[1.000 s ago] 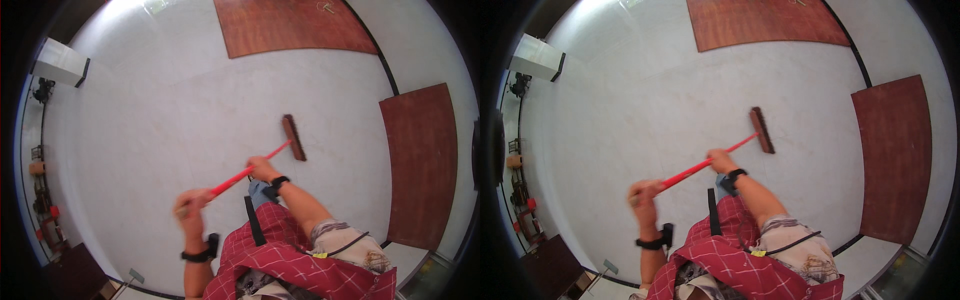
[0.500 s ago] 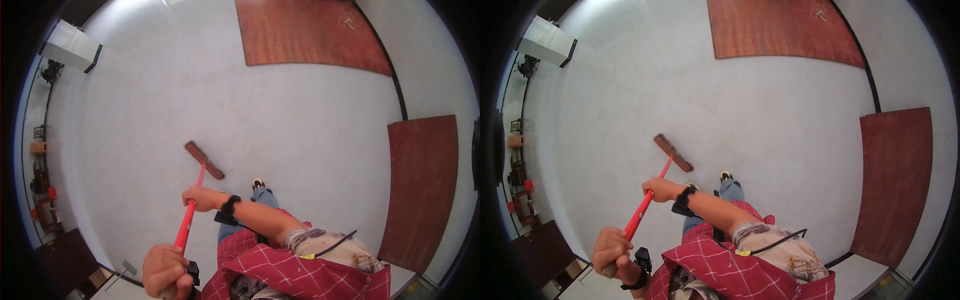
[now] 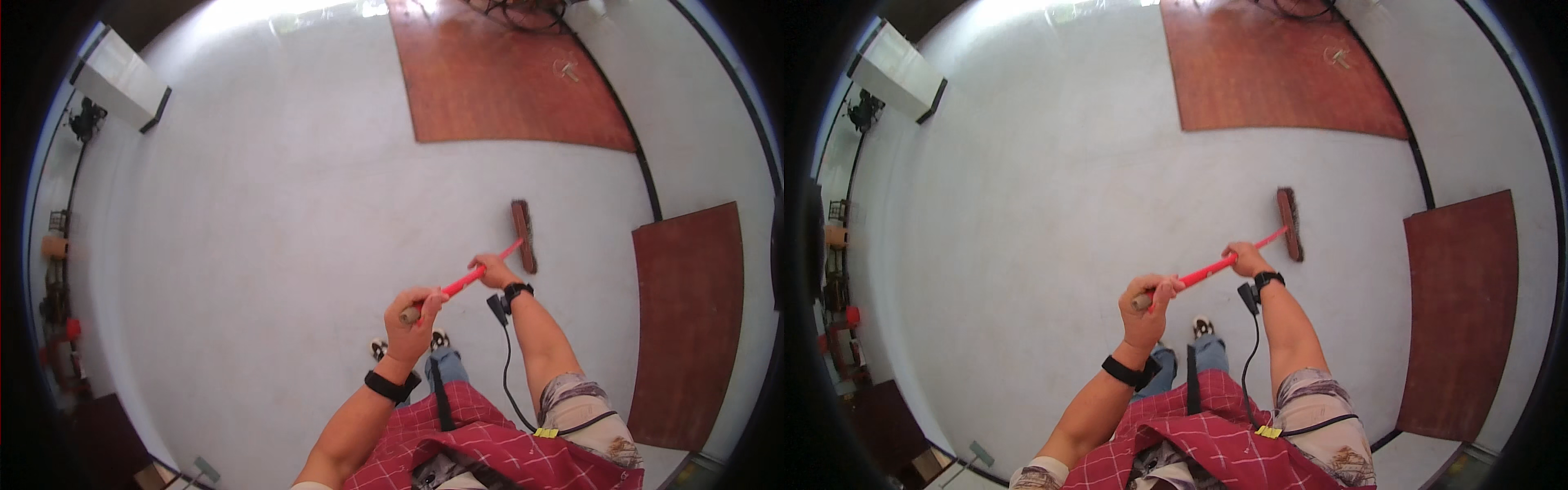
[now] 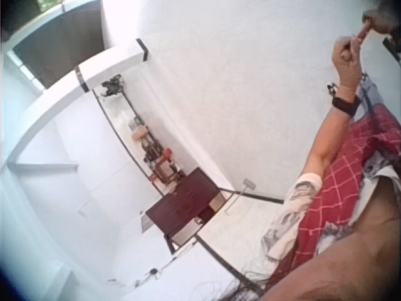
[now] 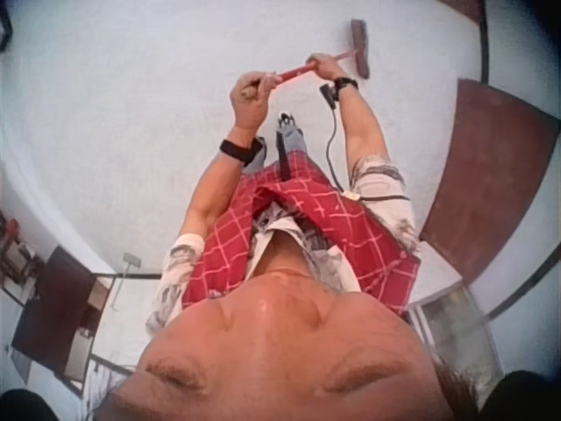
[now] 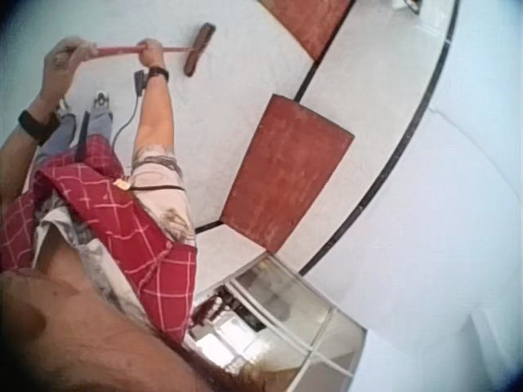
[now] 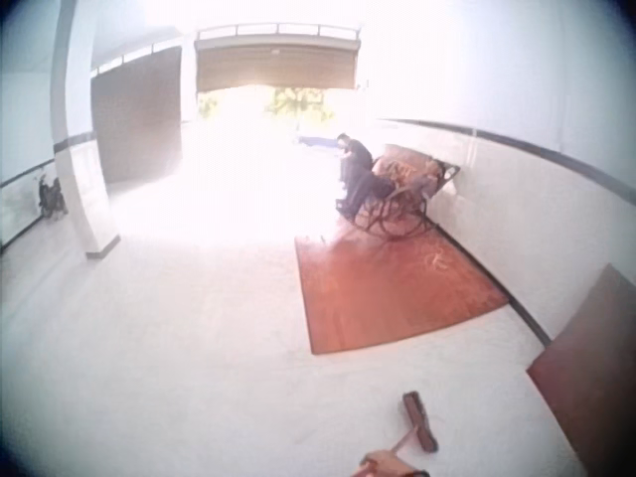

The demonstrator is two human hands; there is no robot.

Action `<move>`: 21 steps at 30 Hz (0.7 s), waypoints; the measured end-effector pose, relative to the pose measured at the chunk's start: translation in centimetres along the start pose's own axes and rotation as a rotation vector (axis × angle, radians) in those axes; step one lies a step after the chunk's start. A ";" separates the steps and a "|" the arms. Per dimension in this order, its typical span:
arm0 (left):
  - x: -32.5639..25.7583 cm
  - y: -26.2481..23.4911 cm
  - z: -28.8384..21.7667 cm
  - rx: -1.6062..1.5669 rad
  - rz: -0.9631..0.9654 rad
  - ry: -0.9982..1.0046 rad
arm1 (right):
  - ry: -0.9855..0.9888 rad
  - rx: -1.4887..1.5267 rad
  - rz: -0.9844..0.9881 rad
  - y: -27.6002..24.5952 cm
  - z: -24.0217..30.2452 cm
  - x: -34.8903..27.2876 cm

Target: The person sweeps the floor of a large room with a broom, gathering dirt and debris into a pile, and then uses a dustpan to collect it.

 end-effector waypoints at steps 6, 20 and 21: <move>-2.5 -18.4 -6.0 0.251 -0.422 0.057 | -0.160 0.191 -0.043 13.6 13.0 7.2; -7.0 -21.8 -26.7 0.654 -0.345 0.624 | -0.652 0.646 0.667 24.2 46.1 7.0; -6.4 -21.3 -27.6 0.642 -0.371 0.630 | -0.644 0.653 0.618 22.0 45.4 7.3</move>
Point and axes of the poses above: each hand's wrist, its own x-axis towards the middle knuckle, its own y-axis out of the palm, z = x × y, the point moved 10 cm from there along x, towards the middle knuckle, and after that the axes turned 5 degrees about x, right-handed, at the moved point
